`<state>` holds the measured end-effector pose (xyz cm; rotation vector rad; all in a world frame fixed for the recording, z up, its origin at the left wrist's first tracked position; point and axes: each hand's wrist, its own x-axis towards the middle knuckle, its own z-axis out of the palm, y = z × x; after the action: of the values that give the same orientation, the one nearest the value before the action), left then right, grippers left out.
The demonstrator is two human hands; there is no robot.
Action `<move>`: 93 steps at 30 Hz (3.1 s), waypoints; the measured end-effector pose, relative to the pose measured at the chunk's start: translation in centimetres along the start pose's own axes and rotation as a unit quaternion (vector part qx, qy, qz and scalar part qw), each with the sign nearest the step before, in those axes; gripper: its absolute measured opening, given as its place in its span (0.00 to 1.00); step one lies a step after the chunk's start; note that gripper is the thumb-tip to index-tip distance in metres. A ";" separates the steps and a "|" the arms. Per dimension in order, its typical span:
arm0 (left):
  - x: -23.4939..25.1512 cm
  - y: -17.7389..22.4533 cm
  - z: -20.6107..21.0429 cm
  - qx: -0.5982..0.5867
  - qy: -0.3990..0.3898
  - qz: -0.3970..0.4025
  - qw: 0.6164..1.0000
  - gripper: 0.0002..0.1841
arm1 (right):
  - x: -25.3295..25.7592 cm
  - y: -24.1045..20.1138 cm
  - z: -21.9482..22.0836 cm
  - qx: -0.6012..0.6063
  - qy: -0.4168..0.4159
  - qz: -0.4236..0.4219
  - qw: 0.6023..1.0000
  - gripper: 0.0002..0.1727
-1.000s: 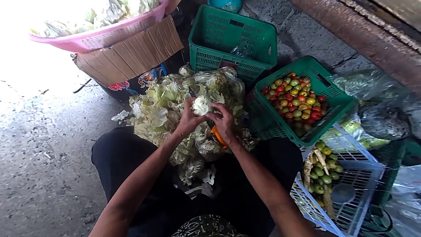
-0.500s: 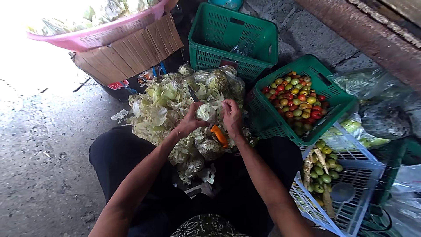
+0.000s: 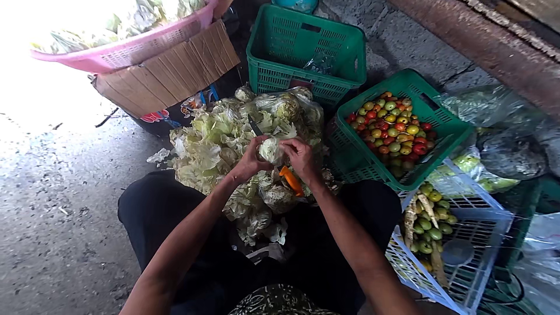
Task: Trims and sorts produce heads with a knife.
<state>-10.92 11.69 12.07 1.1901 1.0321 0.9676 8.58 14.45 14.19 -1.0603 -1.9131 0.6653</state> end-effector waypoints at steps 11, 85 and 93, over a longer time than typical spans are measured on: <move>0.0 1.0 -0.9 -0.374 0.057 -0.023 0.925 0.26 | -0.2 4.7 1.3 -0.227 -0.175 0.307 0.908 0.32; -0.1 2.6 -1.0 -0.094 0.174 -0.059 0.979 0.13 | 0.2 1.8 -0.2 0.385 -0.102 0.210 0.893 0.50; -0.2 2.0 -2.7 -0.017 0.234 -0.181 0.955 0.43 | -0.8 2.4 2.1 0.531 -0.079 0.324 0.779 0.38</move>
<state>-13.70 12.43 13.84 0.7133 1.5402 0.9857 7.99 14.88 11.01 -0.8447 -0.8806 1.9679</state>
